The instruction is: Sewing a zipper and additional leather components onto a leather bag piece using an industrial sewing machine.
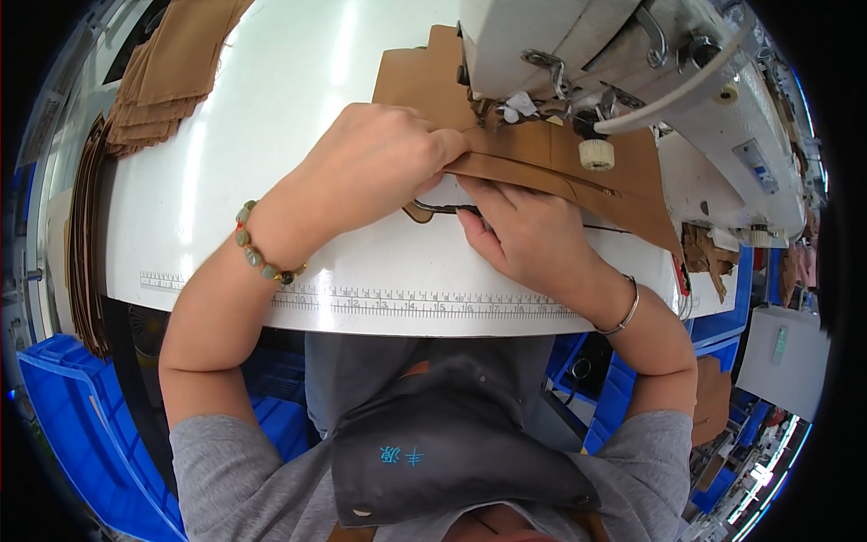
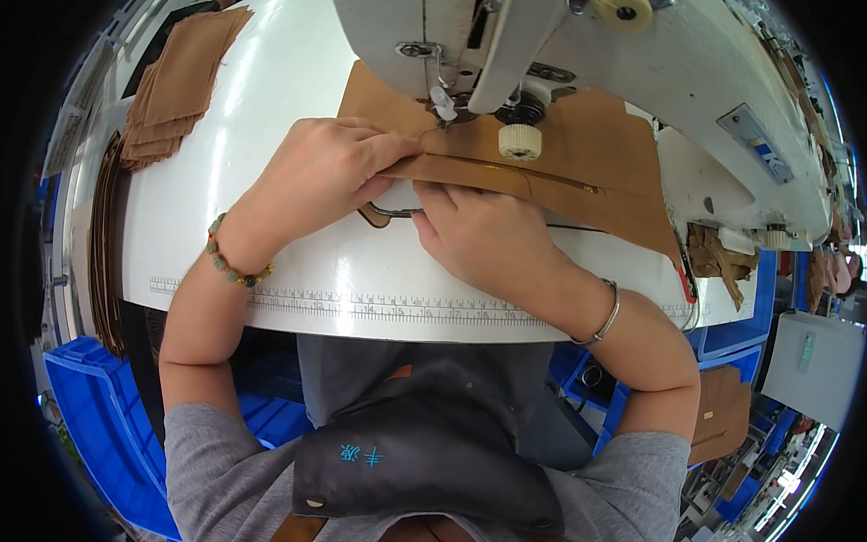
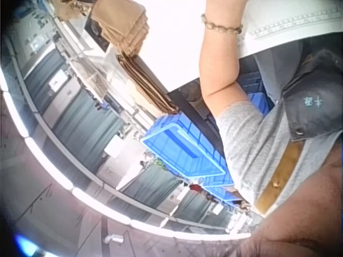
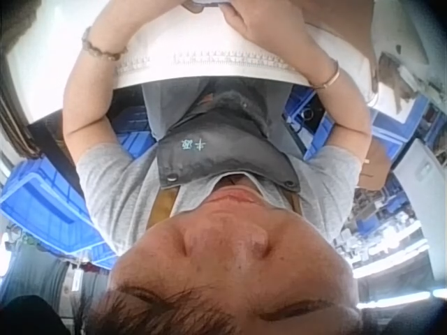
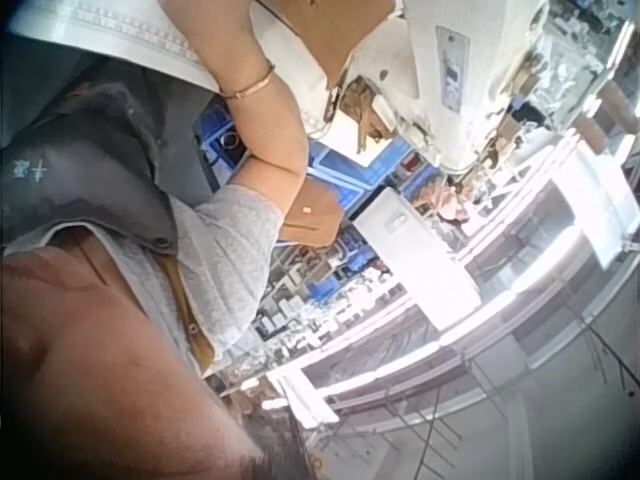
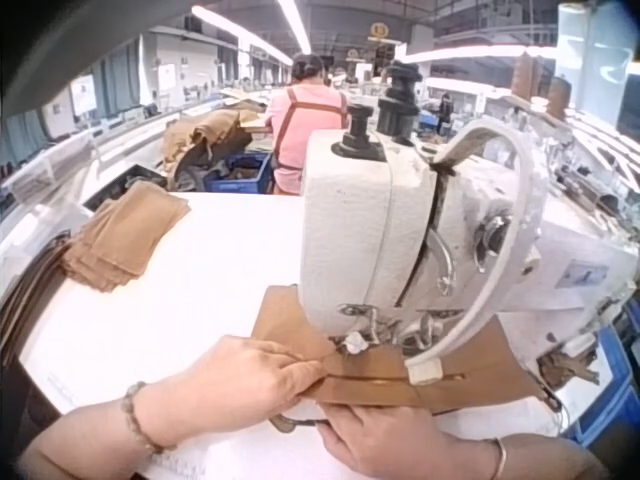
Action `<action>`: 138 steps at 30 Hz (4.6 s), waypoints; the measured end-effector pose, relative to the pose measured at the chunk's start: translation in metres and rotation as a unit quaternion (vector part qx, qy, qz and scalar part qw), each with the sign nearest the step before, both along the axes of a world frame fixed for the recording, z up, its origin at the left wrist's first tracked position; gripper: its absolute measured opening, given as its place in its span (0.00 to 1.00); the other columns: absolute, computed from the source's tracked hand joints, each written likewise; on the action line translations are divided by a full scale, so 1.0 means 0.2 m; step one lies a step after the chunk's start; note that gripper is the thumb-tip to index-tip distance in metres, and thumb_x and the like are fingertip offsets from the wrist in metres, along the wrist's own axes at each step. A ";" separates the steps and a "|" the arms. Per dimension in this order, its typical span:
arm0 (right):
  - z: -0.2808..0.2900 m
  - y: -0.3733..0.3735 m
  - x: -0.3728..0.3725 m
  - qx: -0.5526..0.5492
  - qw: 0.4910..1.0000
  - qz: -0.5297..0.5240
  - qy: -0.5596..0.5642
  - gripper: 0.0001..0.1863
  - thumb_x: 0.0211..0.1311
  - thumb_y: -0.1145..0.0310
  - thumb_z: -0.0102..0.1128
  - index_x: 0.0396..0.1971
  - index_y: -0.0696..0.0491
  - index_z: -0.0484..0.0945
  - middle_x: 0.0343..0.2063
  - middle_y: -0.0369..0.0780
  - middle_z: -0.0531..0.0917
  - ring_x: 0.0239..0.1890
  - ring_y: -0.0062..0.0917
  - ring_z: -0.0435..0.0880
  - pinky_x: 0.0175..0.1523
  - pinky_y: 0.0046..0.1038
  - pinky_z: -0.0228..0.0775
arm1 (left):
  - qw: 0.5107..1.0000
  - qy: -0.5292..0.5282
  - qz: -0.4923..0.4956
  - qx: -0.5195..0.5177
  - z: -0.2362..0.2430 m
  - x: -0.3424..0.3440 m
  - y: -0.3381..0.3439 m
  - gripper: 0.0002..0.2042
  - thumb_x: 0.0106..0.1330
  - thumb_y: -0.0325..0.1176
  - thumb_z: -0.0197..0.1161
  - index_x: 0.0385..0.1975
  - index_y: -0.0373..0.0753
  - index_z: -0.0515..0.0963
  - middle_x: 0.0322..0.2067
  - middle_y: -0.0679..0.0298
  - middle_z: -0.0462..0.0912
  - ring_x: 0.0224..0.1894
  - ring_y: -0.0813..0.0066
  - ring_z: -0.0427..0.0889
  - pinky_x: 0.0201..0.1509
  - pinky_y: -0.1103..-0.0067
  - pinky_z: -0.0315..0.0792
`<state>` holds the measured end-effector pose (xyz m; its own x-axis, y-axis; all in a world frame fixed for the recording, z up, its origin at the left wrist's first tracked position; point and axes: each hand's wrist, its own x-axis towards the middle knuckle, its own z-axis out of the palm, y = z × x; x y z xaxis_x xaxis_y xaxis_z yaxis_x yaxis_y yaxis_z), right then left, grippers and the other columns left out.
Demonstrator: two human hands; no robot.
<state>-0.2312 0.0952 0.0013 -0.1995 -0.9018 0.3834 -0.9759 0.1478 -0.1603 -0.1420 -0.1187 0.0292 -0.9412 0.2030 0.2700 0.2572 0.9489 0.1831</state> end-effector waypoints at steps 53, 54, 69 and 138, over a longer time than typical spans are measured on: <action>0.08 0.15 -0.21 0.061 0.998 -0.014 -0.002 0.27 0.68 0.63 0.67 0.65 0.53 0.78 0.67 0.43 0.78 0.71 0.42 0.74 0.72 0.47 0.63 | 0.994 0.092 0.045 0.031 -0.17 0.04 0.10 0.26 0.66 0.49 0.70 0.58 0.38 0.84 0.60 0.60 0.85 0.64 0.60 0.82 0.66 0.68 0.77; 0.10 0.20 -0.22 0.059 0.998 -0.005 -0.011 0.27 0.68 0.63 0.67 0.65 0.53 0.78 0.67 0.43 0.78 0.71 0.42 0.74 0.72 0.47 0.63 | 0.994 0.097 0.040 0.033 -0.17 0.04 0.10 0.25 0.66 0.48 0.70 0.57 0.38 0.84 0.60 0.60 0.85 0.64 0.60 0.82 0.66 0.68 0.77; 1.04 2.55 -2.18 -0.090 0.823 -0.561 -0.023 0.30 0.80 0.48 0.51 0.65 0.58 0.78 0.53 0.45 0.87 0.47 0.30 0.87 0.53 0.32 0.78 | 0.990 0.124 0.043 0.055 -0.21 0.03 0.11 0.23 0.67 0.48 0.69 0.55 0.39 0.85 0.60 0.63 0.85 0.64 0.63 0.81 0.66 0.70 0.77; 0.03 0.07 -0.26 0.008 1.000 -0.016 0.001 0.23 0.67 0.57 0.68 0.59 0.50 0.84 0.56 0.37 0.87 0.47 0.38 0.84 0.57 0.39 0.78 | 0.994 0.089 0.051 0.021 -0.12 0.00 0.16 0.21 0.61 0.46 0.74 0.49 0.39 0.88 0.51 0.61 0.88 0.56 0.60 0.86 0.56 0.71 0.81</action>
<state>-0.2823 0.1085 0.0064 -0.2275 -0.9011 0.3692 -0.9711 0.1818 -0.1548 -0.1421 -0.0875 0.0056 -0.8927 0.0942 0.4407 0.1923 0.9640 0.1835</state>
